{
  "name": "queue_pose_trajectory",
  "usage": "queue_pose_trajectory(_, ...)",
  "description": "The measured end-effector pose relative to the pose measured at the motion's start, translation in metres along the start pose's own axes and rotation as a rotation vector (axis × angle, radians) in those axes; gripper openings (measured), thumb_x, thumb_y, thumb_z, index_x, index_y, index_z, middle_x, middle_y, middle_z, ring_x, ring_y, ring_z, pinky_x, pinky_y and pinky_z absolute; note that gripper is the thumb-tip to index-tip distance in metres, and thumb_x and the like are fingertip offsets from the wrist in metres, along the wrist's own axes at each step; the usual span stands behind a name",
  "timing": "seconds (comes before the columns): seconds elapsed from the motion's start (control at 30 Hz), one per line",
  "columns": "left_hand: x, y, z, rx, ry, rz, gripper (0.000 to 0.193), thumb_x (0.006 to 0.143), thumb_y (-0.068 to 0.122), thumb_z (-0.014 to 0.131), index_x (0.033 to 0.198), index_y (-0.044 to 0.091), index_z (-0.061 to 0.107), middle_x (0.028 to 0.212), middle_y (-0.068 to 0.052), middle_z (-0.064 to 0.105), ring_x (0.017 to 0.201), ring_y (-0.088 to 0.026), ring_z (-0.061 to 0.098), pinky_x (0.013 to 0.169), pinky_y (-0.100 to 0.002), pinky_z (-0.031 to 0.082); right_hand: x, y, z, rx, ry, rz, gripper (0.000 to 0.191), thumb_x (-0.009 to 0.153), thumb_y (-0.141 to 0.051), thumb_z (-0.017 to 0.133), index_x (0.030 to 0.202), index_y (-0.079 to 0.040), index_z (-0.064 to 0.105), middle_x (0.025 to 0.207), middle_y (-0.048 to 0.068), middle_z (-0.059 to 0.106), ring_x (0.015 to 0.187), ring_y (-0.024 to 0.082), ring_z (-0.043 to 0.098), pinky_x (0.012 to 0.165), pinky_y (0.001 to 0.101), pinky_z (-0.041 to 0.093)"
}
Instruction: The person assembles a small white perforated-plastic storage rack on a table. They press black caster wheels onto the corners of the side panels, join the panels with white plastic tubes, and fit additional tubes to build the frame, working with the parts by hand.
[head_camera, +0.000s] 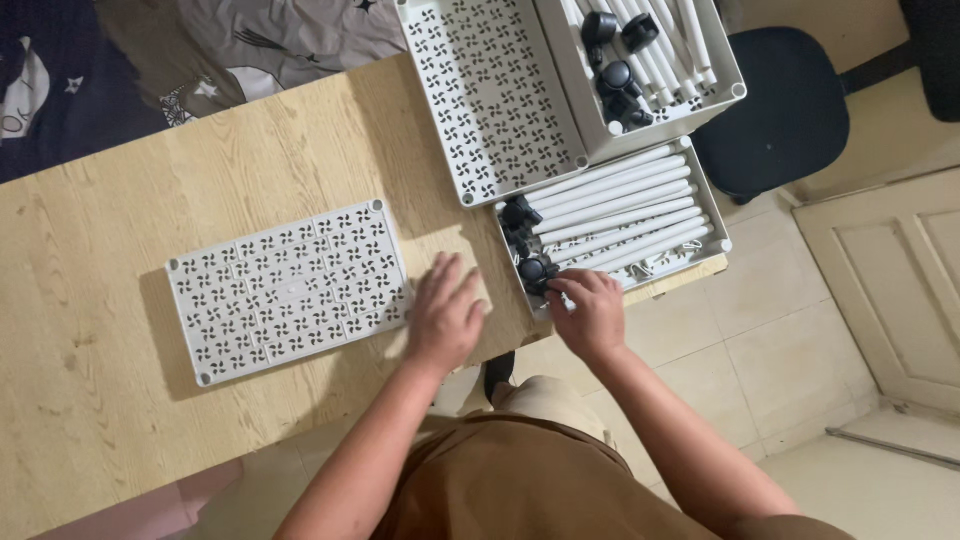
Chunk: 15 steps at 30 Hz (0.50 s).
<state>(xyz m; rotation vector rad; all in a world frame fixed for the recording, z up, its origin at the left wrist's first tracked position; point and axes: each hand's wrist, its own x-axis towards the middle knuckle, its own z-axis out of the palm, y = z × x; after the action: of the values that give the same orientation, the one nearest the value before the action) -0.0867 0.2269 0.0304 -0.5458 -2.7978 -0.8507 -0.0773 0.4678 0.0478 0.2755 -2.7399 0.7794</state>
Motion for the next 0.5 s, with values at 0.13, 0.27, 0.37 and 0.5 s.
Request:
queue_pose_trajectory(0.13,0.016,0.036,0.026,-0.038,-0.099,0.067,0.043,0.098,0.025,0.066,0.136,0.005,0.064,0.154,-0.024,0.049,0.148,-0.039,0.037,0.123,-0.053,0.025,-0.003,0.021,-0.008,-0.014,-0.025,0.000,0.021,0.080,-0.016,0.080,0.101,-0.015,0.078,0.109,0.001,0.073,0.107,0.027,0.064,0.094,0.0423,0.043)
queue_pose_trajectory(0.27,0.023,0.051,0.039,-0.071,-0.129,0.064,0.042,0.094,0.023,0.067,0.133,0.007,0.068,0.152,-0.023,0.050,0.148,-0.040,0.037,0.119,-0.057,0.029,-0.002,0.026,-0.011,-0.024,-0.096,-0.022,0.023,0.078,-0.021,0.081,0.100,-0.016,0.079,0.105,0.000,0.074,0.105,0.026,0.064,0.096,0.0429,0.041)
queue_pose_trajectory(0.37,0.029,0.058,0.042,-0.052,-0.127,0.078,0.040,0.092,0.023,0.070,0.129,0.007,0.071,0.153,-0.024,0.048,0.149,-0.042,0.035,0.119,-0.058,0.029,-0.002,0.027,-0.010,-0.021,-0.117,-0.018,0.027,0.077,-0.024,0.082,0.103,-0.016,0.078,0.107,-0.001,0.074,0.105,0.024,0.064,0.096,0.0419,0.041)
queue_pose_trajectory(0.5,0.039,0.060,0.037,-0.084,-0.163,0.030,0.037,0.085,0.021,0.075,0.121,0.009,0.075,0.152,-0.022,0.047,0.149,-0.042,0.035,0.116,-0.057,0.031,-0.001,0.027,-0.010,-0.012,-0.181,0.052,0.035,0.073,-0.026,0.083,0.106,-0.016,0.078,0.105,-0.001,0.075,0.101,0.024,0.065,0.089,0.0411,0.043)
